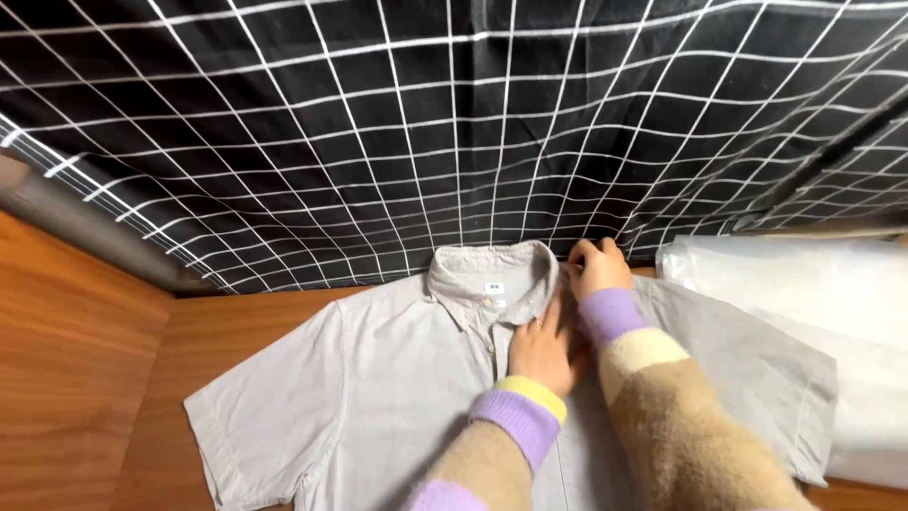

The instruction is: Ironing a grey short-sleeved shirt on a wooden table after taking it off a clothing rack.

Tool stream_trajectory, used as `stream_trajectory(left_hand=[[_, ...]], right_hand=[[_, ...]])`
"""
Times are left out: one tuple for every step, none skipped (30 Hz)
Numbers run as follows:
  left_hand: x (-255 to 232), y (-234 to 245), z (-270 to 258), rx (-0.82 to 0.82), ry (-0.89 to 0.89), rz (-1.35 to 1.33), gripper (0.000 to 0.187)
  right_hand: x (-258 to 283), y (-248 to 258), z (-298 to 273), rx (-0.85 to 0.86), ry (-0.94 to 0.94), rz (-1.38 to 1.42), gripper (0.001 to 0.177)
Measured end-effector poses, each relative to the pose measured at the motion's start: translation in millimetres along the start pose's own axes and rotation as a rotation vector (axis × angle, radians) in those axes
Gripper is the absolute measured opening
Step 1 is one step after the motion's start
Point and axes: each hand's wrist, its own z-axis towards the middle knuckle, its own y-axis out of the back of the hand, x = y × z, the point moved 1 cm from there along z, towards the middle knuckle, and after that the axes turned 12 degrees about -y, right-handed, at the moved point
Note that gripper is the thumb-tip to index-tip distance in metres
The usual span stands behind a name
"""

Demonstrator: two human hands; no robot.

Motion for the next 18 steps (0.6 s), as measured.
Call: stream_trajectory(left_hand=[[4.8,-22.4,9.9,0.002,-0.003,-0.005,0.07],[8.8,-43.6,18.9,-0.069,-0.007,0.111,0.07],[13.7,-64.2,26.5,-0.141,-0.008,0.228,0.073],[9.9,-72.5,25.3,-0.139,-0.007,0.225,0.073],[5.8,-80.2,25.8,-0.072,-0.012,0.326,0.092],[0.9,-87.7,26.0,-0.004,-0.017,0.428,0.118],[-3.0,-90.9,1.7,0.002,-0.017,0.428,0.118],[-8.3,-92.1,-23.5,-0.165,-0.063,0.344,0.09],[-11.3,-90.8,-46.3,-0.339,-0.106,0.263,0.068],[-6.9,-76.7,-76.1,-0.34,-0.104,0.269,0.068],[-4.4,-63.4,-107.6,-0.339,-0.1,0.259,0.069],[-2.1,-50.1,-140.2,-0.338,-0.095,0.25,0.071],[9.4,-62.5,-162.6,-0.342,-0.086,0.255,0.071],[21.8,-74.2,-186.6,-0.419,0.045,0.358,0.077],[33.1,-86.7,-214.8,-0.488,0.179,0.46,0.084],[35.4,-88.2,-237.9,-0.483,0.188,0.464,0.084],[37.3,-89.4,-262.3,-0.486,0.269,0.522,0.084],[38.8,-90.9,-287.4,-0.487,0.351,0.579,0.083]], right_hand=[[6.2,7.2,-17.3,0.001,-0.003,-0.005,0.012],[13.6,15.6,-35.4,-0.036,0.08,0.049,0.025],[23.0,23.3,-54.1,-0.072,0.165,0.105,0.042],[20.6,26.5,-75.5,-0.07,0.165,0.104,0.042],[18.3,30.4,-95.2,-0.022,0.193,0.184,0.047],[15.8,35.0,-115.4,0.026,0.222,0.265,0.054],[-0.3,38.1,-125.0,0.03,0.218,0.267,0.054],[-16.8,40.1,-135.2,0.169,0.126,0.094,0.06],[-31.6,41.9,-141.8,0.3,0.038,-0.077,0.067],[-48.9,42.1,-137.6,0.299,0.041,-0.072,0.067],[-66.5,43.7,-135.3,0.171,0.11,-0.286,0.066],[-83.6,45.2,-134.1,0.038,0.179,-0.499,0.065],[-87.4,46.9,-130.4,0.037,0.188,-0.493,0.065],[-91.0,48.6,-127.2,0.015,0.17,-0.514,0.064],[-94.8,49.1,-128.5,-0.001,0.15,-0.534,0.063],[-88.3,44.1,-141.8,0.004,0.157,-0.527,0.063],[-80.2,40.4,-156.0,-0.045,0.255,-0.422,0.065],[-72.4,36.8,-171.0,-0.096,0.349,-0.314,0.067]])
